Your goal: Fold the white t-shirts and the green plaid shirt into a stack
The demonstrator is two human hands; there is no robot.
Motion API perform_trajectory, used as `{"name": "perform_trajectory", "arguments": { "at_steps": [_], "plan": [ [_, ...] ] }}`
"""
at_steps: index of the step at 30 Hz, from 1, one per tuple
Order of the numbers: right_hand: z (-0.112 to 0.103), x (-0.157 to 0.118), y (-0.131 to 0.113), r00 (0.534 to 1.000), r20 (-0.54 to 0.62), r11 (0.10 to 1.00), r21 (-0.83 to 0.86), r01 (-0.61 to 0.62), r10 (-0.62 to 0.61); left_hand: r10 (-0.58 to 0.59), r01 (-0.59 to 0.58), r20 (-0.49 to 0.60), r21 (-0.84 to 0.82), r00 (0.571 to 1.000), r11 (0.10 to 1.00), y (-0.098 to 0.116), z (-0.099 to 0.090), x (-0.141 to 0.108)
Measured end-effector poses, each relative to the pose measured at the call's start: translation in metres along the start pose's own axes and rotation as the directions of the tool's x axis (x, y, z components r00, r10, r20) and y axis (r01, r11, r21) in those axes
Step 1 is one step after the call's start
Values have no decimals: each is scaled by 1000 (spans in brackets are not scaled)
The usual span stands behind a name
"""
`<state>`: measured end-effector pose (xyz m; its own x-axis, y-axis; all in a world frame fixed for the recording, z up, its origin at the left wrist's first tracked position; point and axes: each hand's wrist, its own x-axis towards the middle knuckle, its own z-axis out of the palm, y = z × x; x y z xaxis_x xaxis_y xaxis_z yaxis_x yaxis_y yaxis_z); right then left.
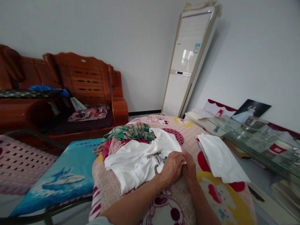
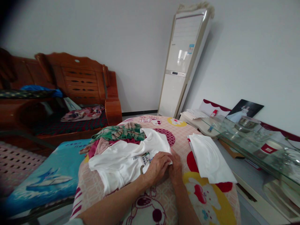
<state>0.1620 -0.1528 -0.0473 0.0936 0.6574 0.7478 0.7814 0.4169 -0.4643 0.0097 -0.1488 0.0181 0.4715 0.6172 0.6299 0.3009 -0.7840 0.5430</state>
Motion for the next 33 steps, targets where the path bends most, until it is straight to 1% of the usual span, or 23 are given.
{"name": "perform_trajectory", "arguments": {
  "at_steps": [1,2,3,4,6,7,8,10,12,15,17,20,23,25,26,29,31,33],
  "plan": [
    [-3,0,1,999,-45,1000,-13,-27,26,-4,4,-5,-6,1000,1000,-1,-1,0],
    [-7,0,3,991,-109,996,-28,-79,75,-5,5,-11,-7,1000,1000,-2,-1,0],
    [-10,0,5,973,-183,988,-36,-149,140,-6,6,-16,-4,1000,1000,-3,-1,0],
    [-15,-1,7,943,-258,974,-32,-226,211,-12,12,-20,2,1000,1000,-6,-2,0],
    [-22,-2,13,864,-380,933,-7,-359,330,-39,40,-28,26,999,999,-14,-5,1],
    [-25,-2,16,829,-419,915,8,-404,370,-64,65,-34,43,997,997,-19,-8,2],
    [-27,-3,19,804,-441,899,19,-437,400,-93,95,-43,61,995,994,-26,-13,4],
    [-28,-3,23,777,-453,879,30,-476,437,-157,163,-62,99,986,982,-43,-25,6],
    [-28,-2,25,764,-456,866,32,-498,456,-227,232,-49,134,973,963,-63,-40,7],
    [-28,-1,25,738,-469,850,53,-525,485,-341,323,56,207,938,924,-91,-58,5],
    [-28,-1,26,710,-477,833,89,-546,517,-366,328,98,279,925,903,-105,-64,1],
    [-28,-3,28,680,-481,813,133,-567,553,-365,309,110,343,924,887,-114,-65,-3],
    [-28,-5,33,679,-474,812,155,-563,561,-380,332,106,311,919,890,-113,-65,-1],
    [-28,-6,36,684,-467,816,170,-553,560,-414,384,64,268,908,883,-110,-70,3],
    [-29,-7,37,683,-462,813,177,-555,566,-436,418,24,245,900,875,-108,-73,5],
    [-30,-5,36,653,-437,776,212,-593,618,-491,510,-144,180,859,841,-107,-88,9],
    [-32,-4,34,615,-433,744,253,-619,659,-520,566,-269,135,811,813,-110,-100,10],
    [-33,-3,32,592,-447,734,282,-618,671,-547,618,-382,84,745,782,-114,-110,9]
  ]
}}
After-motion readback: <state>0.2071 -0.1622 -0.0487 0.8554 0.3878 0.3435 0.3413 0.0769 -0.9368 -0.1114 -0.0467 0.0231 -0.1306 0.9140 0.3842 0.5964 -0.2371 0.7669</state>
